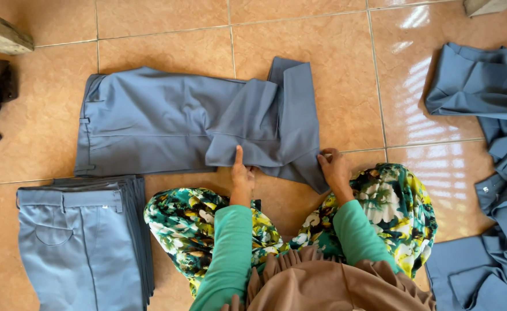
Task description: The person sits on a tiled floor and folds a pair of grey trousers by hand. They smooth the fabric, fold the legs together, and then fold the garment into a compact rectangle before placing it on a growing stack of folded trousers.
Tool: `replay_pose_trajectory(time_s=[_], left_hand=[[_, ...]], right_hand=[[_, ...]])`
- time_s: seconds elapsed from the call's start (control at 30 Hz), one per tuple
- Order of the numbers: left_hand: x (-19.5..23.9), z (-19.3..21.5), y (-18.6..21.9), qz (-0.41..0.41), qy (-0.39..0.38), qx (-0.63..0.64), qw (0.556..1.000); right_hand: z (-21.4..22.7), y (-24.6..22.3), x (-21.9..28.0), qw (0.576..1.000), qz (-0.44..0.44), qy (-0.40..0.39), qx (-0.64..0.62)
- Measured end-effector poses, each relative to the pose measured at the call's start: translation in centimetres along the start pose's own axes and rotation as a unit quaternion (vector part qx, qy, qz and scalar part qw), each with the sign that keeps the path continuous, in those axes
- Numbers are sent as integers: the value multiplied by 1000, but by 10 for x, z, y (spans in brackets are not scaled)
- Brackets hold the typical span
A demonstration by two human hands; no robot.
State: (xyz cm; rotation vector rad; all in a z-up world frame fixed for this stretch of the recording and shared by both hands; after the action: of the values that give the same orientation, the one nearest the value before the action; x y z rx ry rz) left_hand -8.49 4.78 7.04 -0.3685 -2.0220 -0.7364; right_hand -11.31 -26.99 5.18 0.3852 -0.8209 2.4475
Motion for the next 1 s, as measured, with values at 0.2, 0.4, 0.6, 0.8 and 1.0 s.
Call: replay_pose_trajectory(time_s=[0.2, 0.4, 0.6, 0.8, 1.0], left_hand=[[19, -31, 52, -43, -36, 11, 998], [-46, 38, 138, -107, -62, 127, 984], [-96, 128, 130, -102, 4, 208, 973], [-86, 127, 86, -48, 74, 160, 983], [-89, 126, 82, -49, 67, 144, 986]], right_hand=[[-42, 13, -29, 998, 69, 10, -10], [-2, 7, -34, 909, -43, 84, -405], [34, 43, -50, 838, -81, 188, -506], [51, 59, -36, 920, -13, 332, -209], [27, -83, -20, 952, 108, 139, -249]])
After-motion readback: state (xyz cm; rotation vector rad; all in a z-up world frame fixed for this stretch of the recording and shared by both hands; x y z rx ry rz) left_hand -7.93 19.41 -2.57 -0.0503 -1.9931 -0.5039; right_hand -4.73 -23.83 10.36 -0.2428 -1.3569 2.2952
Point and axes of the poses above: each hand's wrist, its own x-axis away from the middle knuckle, its own z-axis out of the back of the hand, y = z × x, the point moved 7 cm from there along -x, towards the middle knuckle, and after that the axes turned 6 degrees about z, right-handed, at the moved point
